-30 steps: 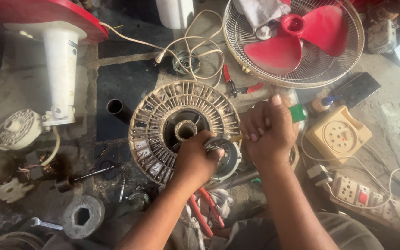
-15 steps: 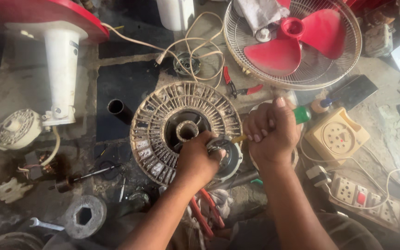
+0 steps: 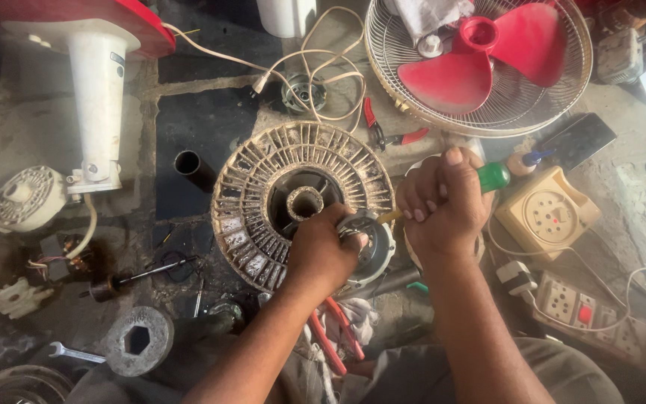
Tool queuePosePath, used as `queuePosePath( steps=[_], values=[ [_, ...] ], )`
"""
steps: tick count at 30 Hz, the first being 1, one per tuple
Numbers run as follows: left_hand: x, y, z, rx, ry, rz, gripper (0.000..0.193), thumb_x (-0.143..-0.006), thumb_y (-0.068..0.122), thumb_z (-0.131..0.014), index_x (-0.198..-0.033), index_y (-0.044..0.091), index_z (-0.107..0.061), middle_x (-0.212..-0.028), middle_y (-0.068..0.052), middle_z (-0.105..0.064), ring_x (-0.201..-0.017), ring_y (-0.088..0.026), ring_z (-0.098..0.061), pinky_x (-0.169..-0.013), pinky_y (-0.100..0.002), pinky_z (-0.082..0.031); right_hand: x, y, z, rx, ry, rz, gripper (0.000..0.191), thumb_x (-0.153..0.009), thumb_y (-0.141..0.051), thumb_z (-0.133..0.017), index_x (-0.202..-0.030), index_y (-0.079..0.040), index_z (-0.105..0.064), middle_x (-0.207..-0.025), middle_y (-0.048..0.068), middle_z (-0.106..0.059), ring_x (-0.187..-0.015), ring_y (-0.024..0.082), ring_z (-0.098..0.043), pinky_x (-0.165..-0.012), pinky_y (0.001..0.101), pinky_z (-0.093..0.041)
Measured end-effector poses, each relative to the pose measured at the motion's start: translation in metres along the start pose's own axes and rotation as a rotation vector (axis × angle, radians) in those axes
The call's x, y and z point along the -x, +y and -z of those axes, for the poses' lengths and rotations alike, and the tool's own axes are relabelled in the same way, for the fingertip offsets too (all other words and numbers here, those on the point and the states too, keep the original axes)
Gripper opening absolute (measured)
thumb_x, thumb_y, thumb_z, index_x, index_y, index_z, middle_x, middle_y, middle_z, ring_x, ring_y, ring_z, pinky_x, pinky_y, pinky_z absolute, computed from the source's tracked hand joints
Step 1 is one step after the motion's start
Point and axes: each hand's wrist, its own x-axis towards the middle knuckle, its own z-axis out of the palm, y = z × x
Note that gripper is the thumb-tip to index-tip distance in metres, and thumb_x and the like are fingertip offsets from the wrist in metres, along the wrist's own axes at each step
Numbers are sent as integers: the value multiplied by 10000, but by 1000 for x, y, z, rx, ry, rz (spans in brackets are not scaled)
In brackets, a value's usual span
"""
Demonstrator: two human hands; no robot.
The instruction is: The person uses a screwdriver to manipulate a small metal component inside a larger circular metal part. They repeatedly insert, turn, and remove the component while seated on the floor in a workshop.
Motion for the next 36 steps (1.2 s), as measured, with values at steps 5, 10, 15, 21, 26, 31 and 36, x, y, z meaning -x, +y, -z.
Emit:
queuePosePath(
  steps=[5, 10, 15, 21, 26, 31, 36],
  values=[
    [0, 0, 0, -16, -3, 13, 198, -811, 126, -749, -994, 72, -696, -844, -131, -748, -803, -286, -761, -709, -392, -569, 0, 1, 1, -8, 1, -7, 317, -1031, -235, -572, -787, -118, -407, -593, 23, -353, -446, 132, -308, -448, 308, -292],
    [0, 0, -2, -11, 22, -17, 213, -799, 132, -766, -994, 70, -703, -845, -141, -750, -808, -295, -758, -711, -393, -569, 0, 1, 2, 13, -8, 2, 330, -1031, -240, -583, -780, -119, -405, -591, 22, -354, -441, 127, -309, -446, 306, -292],
    [0, 1, -1, -5, 16, 10, 213, -804, 135, -756, -1002, 79, -702, -861, -140, -754, -829, -289, -764, -726, -390, -576, 0, 1, 0, -2, -10, -9, 325, -1030, -236, -586, -784, -115, -411, -596, 15, -354, -451, 123, -316, -454, 304, -296],
    [0, 2, 0, -37, 33, -20, 247, -795, 145, -773, -1023, 80, -701, -891, -151, -752, -873, -319, -748, -750, -407, -574, 1, 0, -1, 8, -17, -3, 313, -1037, -230, -576, -792, -116, -418, -599, 16, -356, -456, 127, -321, -466, 309, -306],
    [0, 2, 1, -30, 1, 13, 215, -802, 142, -768, -998, 80, -706, -881, -141, -758, -865, -304, -758, -751, -404, -574, 2, -1, -2, 22, -8, 2, 313, -1042, -226, -564, -791, -114, -414, -601, 22, -358, -457, 132, -326, -467, 312, -308],
    [0, 4, 1, -26, -23, 61, 206, -809, 140, -757, -998, 83, -699, -876, -129, -758, -850, -282, -768, -737, -395, -578, 2, -1, -3, 42, -25, 10, 323, -1044, -226, -564, -783, -108, -413, -611, 24, -362, -461, 133, -329, -478, 322, -320],
    [1, 3, 1, -31, 2, -6, 219, -802, 131, -764, -1003, 75, -698, -872, -141, -752, -843, -300, -758, -729, -400, -574, 2, -2, -3, 34, -27, 5, 327, -1050, -220, -563, -781, -108, -413, -603, 22, -362, -455, 130, -320, -468, 310, -311]
  ],
)
